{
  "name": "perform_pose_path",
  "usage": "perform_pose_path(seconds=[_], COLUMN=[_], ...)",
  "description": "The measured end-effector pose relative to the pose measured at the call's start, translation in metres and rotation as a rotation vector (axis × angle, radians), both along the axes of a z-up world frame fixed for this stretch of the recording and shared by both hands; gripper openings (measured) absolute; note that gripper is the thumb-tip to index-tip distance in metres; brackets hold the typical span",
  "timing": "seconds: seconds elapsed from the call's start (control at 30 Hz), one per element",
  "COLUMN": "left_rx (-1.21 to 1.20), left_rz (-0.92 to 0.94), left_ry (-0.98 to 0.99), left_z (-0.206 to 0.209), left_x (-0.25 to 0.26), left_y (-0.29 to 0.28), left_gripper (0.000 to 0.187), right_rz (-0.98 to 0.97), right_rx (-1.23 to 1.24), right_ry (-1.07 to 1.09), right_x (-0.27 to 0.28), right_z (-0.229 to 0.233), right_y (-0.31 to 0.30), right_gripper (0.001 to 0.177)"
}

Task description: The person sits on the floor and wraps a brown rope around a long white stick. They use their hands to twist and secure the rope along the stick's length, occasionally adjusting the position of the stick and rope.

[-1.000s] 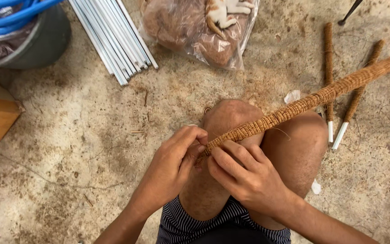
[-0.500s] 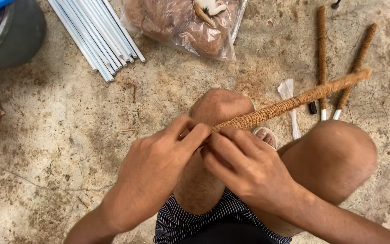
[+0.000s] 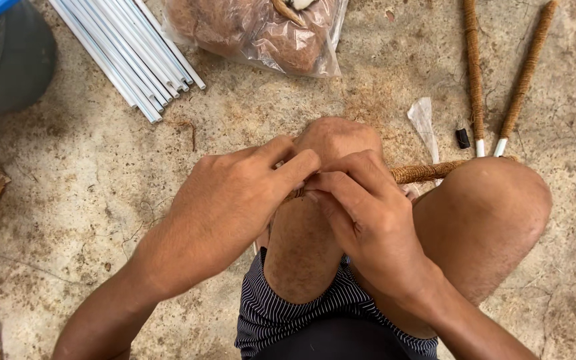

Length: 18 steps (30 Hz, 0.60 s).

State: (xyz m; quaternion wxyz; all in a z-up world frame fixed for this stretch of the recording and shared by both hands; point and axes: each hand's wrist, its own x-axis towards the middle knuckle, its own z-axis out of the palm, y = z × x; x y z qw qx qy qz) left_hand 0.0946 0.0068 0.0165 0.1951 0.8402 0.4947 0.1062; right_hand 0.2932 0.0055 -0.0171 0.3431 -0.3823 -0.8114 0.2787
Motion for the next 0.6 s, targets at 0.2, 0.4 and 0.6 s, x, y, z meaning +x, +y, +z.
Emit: perform_pose_path(seconds=[0.2,0.4,0.6], left_rx=[0.06,-0.134,-0.143], left_rz=[0.056,0.124,0.141], left_ry=[-0.06,-0.152,-0.226], left_z=[0.001,0.015,0.019], left_x=[0.0,-0.002,0.002], left_y=[-0.015,-0.021,-0.023], left_gripper=[0.024,0.018,0.013], right_rz=[0.062,0.048,0.083], right_rx=[-0.089,-0.053,-0.011], right_ry=[0.016,0.06,0.074], right_x=[0.004,0.003,0.004], right_z=[0.001,-0.001,-0.003], right_y=[0.004,-0.004,-0.007], right_gripper=[0.016,0.02,0.021])
